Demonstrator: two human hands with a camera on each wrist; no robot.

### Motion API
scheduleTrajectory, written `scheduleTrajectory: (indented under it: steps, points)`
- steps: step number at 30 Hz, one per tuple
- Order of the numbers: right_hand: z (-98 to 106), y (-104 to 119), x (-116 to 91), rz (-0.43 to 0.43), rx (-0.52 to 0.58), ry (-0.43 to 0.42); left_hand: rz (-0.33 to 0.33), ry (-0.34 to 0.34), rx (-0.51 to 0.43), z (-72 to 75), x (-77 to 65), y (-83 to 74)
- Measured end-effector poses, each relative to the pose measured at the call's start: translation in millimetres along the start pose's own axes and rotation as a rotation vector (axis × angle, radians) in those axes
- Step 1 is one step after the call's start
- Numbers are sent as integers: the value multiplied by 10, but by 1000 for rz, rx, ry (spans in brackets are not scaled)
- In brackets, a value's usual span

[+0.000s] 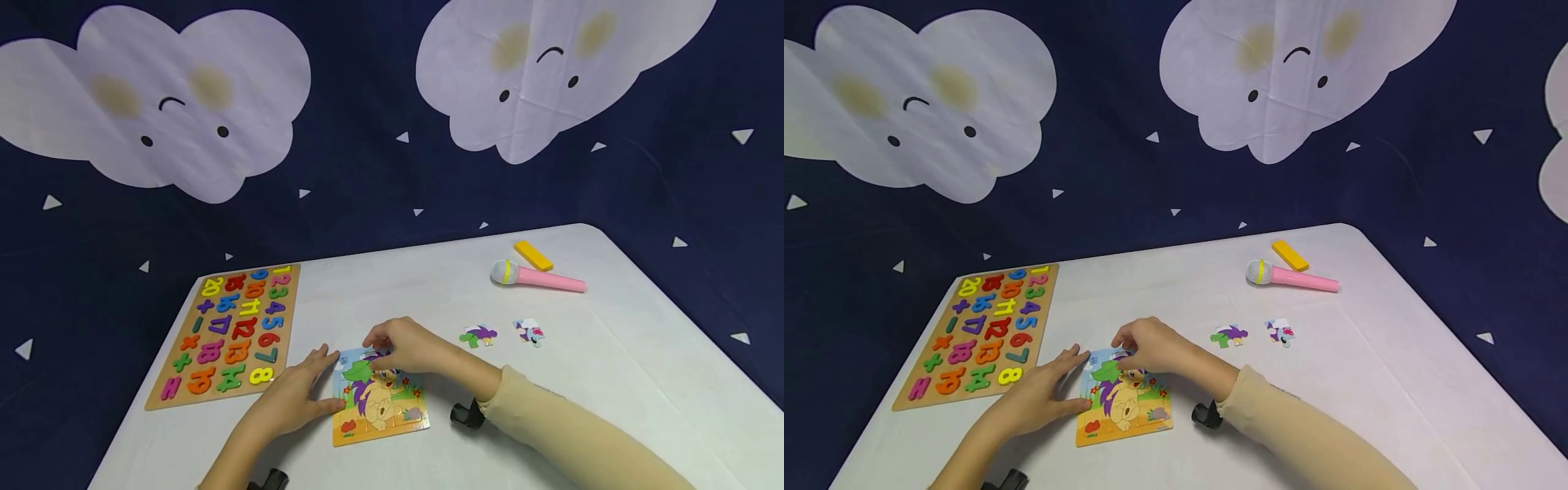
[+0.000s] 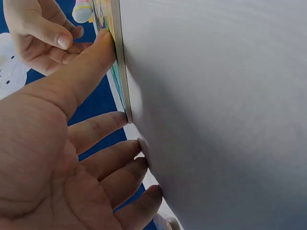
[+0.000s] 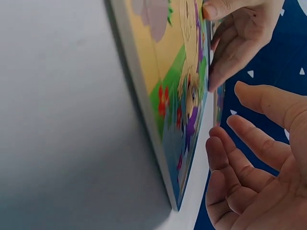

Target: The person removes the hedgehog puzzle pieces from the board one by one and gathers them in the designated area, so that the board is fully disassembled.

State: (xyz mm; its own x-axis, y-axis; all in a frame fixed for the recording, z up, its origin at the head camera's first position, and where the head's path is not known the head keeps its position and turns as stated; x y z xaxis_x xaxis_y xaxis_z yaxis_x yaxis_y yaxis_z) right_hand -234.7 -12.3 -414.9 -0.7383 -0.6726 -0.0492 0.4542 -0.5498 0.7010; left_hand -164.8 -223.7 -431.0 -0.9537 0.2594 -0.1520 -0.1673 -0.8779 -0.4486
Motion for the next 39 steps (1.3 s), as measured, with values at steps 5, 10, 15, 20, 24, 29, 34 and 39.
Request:
scheduleTrajectory:
  steps: [5, 10, 15, 20, 24, 29, 34, 39]
  points:
    - [-64, 44, 61, -20, 22, 15, 10, -9, -11, 9, -10, -13]
    - [-136, 67, 113, -41, 47, 21, 12, -15, -23, 16, -19, -19]
    - [-208, 82, 152, -92, 50, -8, 17, -15, -29, 14, -19, -22]
    - [-244, 117, 163, -146, 39, -45, 20, -16, -19, 14, -2, -26]
    - [-278, 135, 153, -180, 57, -60, 20, -17, -14, 12, -1, -23]
    - [-320, 153, 156, -194, 66, -63, 20, -17, -11, 9, 2, -20]
    - [-329, 156, 167, -199, 59, -67, 20, -17, -8, 7, 3, -18]
    - [-331, 148, 167, -201, 82, -69, 18, -20, -11, 4, 3, -12]
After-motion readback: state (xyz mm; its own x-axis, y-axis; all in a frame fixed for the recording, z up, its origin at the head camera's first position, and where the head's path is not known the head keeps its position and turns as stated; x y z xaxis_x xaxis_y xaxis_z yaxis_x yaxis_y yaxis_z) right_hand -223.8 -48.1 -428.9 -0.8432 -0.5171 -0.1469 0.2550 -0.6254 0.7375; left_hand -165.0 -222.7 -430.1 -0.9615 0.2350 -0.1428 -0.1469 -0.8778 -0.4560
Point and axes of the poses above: each hand's wrist, its own x-axis towards the middle knuckle, its own z-axis out of the back of the hand, y = z × x, the point moved 4 cm from there along x, towards the middle knuckle, and after that the axes turned 2 degrees about -z, right-handed, at the moved point
